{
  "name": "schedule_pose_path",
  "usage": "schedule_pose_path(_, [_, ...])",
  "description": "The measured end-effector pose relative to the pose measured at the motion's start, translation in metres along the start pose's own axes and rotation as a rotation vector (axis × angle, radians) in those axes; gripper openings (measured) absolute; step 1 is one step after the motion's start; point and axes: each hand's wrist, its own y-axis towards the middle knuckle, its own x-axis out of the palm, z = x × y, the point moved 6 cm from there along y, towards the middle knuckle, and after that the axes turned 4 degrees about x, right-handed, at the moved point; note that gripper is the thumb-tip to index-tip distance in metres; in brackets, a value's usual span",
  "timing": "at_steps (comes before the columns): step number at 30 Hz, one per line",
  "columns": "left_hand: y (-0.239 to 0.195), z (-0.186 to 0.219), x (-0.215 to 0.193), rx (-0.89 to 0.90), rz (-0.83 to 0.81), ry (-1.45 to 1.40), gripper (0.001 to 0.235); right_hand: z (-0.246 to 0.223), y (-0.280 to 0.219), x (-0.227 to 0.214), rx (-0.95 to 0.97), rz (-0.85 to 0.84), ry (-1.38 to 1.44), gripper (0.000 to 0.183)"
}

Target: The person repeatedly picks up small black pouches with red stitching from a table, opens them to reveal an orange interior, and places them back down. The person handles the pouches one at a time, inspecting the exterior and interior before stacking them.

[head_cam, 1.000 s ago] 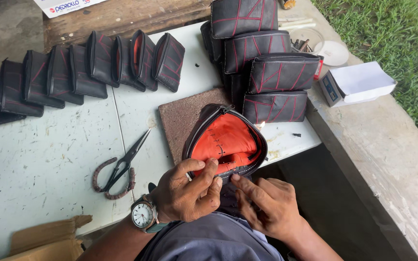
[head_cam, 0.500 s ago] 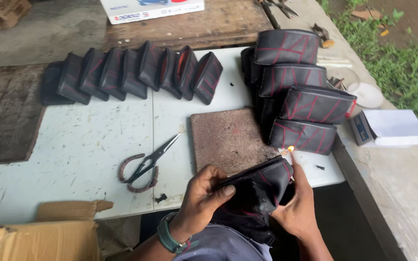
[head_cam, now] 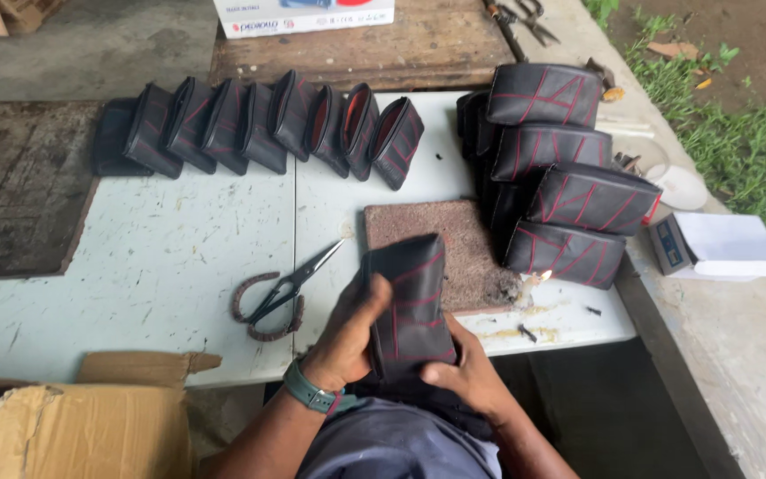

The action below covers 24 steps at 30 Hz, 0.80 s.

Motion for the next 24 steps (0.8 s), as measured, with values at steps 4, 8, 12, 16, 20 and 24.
schedule_pose_path(4, [-0.006, -0.009, 0.010, 0.163, -0.270, 0.491, 0.034, 0.017, 0.010, -0.004, 0.137, 0.050, 0.209, 0.062])
schedule_pose_path(8, [-0.004, -0.022, -0.001, 0.202, -0.104, 0.630, 0.035, 0.040, 0.009, -0.001, 0.211, 0.034, 0.485, 0.050])
schedule_pose_path(12, [-0.006, -0.019, 0.003, 0.255, -0.079, 0.810, 0.040, 0.057, 0.007, -0.007, 0.222, 0.100, 0.460, 0.050])
schedule_pose_path(16, [-0.013, -0.009, 0.008, 0.254, -0.065, 0.867, 0.044, 0.066, 0.012, -0.012, 0.221, 0.182, 0.483, 0.043])
schedule_pose_path(20, [-0.022, -0.002, -0.001, 0.230, 0.062, 1.114, 0.041, 0.063, 0.022, -0.012, 0.163, 0.228, 0.426, 0.037])
schedule_pose_path(24, [-0.022, 0.008, -0.011, 0.300, 0.129, 1.055, 0.033, 0.052, 0.030, -0.006, 0.194, 0.298, 0.412, 0.036])
